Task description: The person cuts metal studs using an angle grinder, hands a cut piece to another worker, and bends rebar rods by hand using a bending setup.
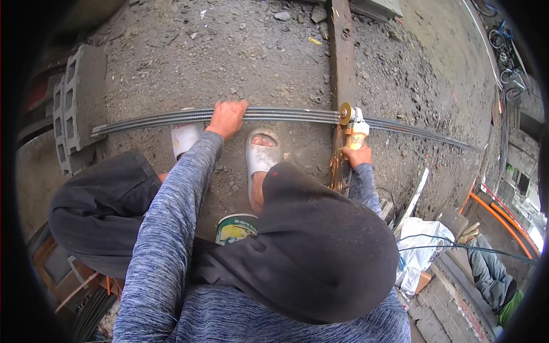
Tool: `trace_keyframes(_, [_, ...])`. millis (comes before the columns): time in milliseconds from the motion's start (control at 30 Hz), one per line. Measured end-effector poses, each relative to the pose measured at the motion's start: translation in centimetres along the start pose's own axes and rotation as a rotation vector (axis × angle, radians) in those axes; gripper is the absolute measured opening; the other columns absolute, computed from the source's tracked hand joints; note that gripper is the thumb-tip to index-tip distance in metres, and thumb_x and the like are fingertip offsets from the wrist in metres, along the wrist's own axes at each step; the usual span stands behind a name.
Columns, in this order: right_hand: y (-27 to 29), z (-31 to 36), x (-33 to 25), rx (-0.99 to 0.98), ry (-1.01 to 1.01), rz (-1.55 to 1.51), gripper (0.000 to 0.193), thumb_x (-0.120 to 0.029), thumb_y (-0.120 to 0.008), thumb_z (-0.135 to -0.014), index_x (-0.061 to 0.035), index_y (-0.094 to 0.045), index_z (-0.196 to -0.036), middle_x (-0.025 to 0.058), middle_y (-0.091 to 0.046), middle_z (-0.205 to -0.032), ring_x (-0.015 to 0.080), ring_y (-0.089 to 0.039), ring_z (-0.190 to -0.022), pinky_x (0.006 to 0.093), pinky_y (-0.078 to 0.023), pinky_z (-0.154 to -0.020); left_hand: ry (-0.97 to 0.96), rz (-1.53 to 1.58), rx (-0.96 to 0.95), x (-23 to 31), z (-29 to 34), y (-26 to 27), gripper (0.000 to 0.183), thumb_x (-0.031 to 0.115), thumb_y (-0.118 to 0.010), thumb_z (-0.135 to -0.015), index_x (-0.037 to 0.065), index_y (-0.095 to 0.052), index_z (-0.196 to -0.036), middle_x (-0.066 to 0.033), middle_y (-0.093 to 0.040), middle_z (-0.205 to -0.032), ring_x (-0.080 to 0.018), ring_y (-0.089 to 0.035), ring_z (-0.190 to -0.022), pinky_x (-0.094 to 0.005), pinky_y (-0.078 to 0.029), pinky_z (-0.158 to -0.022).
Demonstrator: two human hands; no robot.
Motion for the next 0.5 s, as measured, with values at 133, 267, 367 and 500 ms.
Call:
trace_keyframes(133, [-0.1, -0.4, 0.3, 0.04, 0.025, -0.019, 0.045, -0.031, -0.079, -0.064, 0.0055, -0.07, -0.09, 0.0174, -0.074, -0.084, 0.026, -0.073, -0.077, 0.0381, -0.057, -0.071, -0.011, -0.012, 0.009, 0.0, 0.0, 0.0, 0.017, 0.005, -0.061, -0.079, 0.009, -0.055, -0.094, -0.0141, -0.069, -0.085, -0.0364, -0.069, -0.087, -0.0523, -0.046, -0.079])
trace_keyframes(267, [0.0, -0.3, 0.9, 0.053, 0.044, -0.038, 0.044, -0.029, -0.079, -0.064, 0.0054, -0.07, -0.089, 0.0177, -0.074, -0.084, 0.0255, -0.073, -0.078, 0.0378, -0.057, -0.071, 0.009, -0.02, -0.027, 0.2, -0.3, -0.2, 0.016, 0.006, -0.062, -0.082, 0.01, -0.058, -0.097, -0.0122, -0.072, -0.088, -0.0349, -0.07, -0.089, -0.0558, -0.048, -0.085])
trace_keyframes(367, [0.1, 0.9, -0.3, 0.016, 0.022, -0.056, 0.043, -0.027, -0.079, -0.064, 0.0054, -0.07, -0.09, 0.0174, -0.074, -0.084, 0.0252, -0.073, -0.077, 0.0377, -0.057, -0.071, -0.008, -0.031, -0.005, -0.3, 0.2, -0.2, 0.018, 0.005, -0.061, -0.08, 0.01, -0.055, -0.097, -0.0133, -0.07, -0.086, -0.0358, -0.069, -0.088, -0.0524, -0.047, -0.078])
trace_keyframes(500, [0.5, 1.7, 0.1, -0.028, 0.0, -0.033, 0.042, -0.026, -0.079, -0.064, 0.0057, -0.069, -0.09, 0.0163, -0.074, -0.081, 0.0252, -0.073, -0.075, 0.0378, -0.057, -0.07, -0.019, -0.027, -0.008, -0.3, 0.0, -0.4, 0.02, 0.005, -0.061, -0.08, 0.01, -0.055, -0.098, -0.0127, -0.07, -0.086, -0.0357, -0.069, -0.088, -0.0524, -0.047, -0.078])
Point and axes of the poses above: each hand's wrist, its own z-axis away from the middle knuckle, its own y-axis out of the back of the hand, x = y × z, the point moved 2 cm from there along -z, towards the middle knuckle
